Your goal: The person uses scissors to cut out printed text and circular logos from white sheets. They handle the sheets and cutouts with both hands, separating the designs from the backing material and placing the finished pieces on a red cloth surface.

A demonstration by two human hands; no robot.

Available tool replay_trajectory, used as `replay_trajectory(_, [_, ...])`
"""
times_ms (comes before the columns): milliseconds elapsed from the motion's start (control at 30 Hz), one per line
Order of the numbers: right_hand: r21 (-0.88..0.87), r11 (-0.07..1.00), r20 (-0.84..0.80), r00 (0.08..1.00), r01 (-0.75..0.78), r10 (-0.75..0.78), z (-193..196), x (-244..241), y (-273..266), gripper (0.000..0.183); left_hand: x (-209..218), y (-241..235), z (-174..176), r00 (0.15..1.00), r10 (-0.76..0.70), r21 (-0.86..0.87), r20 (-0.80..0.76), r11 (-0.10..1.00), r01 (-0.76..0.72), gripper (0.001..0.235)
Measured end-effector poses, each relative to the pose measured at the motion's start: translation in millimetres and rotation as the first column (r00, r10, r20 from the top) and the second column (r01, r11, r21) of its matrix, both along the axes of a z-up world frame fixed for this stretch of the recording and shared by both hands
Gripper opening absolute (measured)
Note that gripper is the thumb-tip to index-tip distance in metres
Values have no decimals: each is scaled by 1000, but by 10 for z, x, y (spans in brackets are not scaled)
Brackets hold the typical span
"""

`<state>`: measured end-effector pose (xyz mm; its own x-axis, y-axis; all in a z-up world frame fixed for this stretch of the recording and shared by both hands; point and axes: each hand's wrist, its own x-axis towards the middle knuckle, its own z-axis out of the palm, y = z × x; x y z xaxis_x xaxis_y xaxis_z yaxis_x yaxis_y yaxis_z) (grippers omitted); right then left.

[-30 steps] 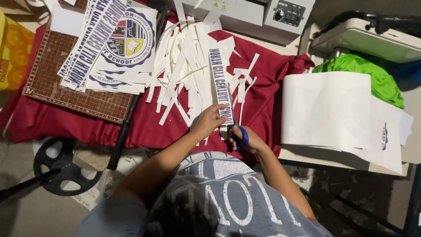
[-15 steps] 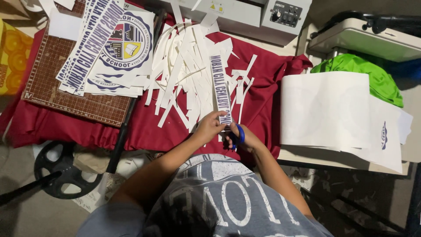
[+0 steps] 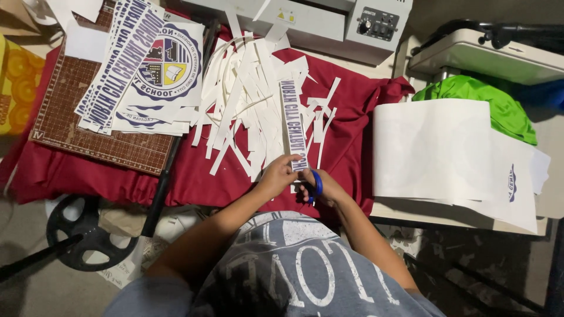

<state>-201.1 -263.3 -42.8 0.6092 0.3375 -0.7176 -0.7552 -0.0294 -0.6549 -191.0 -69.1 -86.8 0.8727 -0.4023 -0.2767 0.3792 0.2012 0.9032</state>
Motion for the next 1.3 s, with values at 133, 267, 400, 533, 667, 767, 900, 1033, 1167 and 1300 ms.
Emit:
replay_trajectory(133, [45,999,18,1000,8,-9,12,56,-63,64,-38,5,185,998,-53,165,47,985,45,47])
replay_trajectory(267, [14,1000,46,999,19,-20,-3,86,-58,62,-35,16,181,990,-39,128,139,992,21,46])
replay_trajectory(400, [-46,999,59,998,14,-11,-71,74,-19,59,-52,36,75,996,-26,16,81,1000,25,46])
replay_trajectory(533, [-36,999,81,997,-10,13,-113,86,8,61,-93,50,21,996,-33,-4,81,999,34,47])
replay_trajectory(667, [-15,1000,61,998,0,1,-30,157,59,67,-121,39,117,995,-63,59,76,997,59,48])
replay_trajectory(767, [-10,1000,40,999,12,-12,21,203,77,70,-122,54,130,994,-67,60,91,996,62,49])
replay_trajectory(900, [-53,999,23,1000,11,-10,61,193,103,68,-137,72,90,991,-60,91,116,995,49,50])
replay_trajectory(1033, [-75,997,23,1000,16,-14,35,217,94,68,-112,80,109,995,-35,13,97,999,34,52])
replay_trajectory(1167, [-4,1000,39,999,17,-17,-17,208,57,74,-113,69,79,991,-61,84,116,995,52,51])
replay_trajectory(1300, [21,999,36,999,25,-26,8,260,69,79,-112,72,-5,988,-30,20,154,999,27,50])
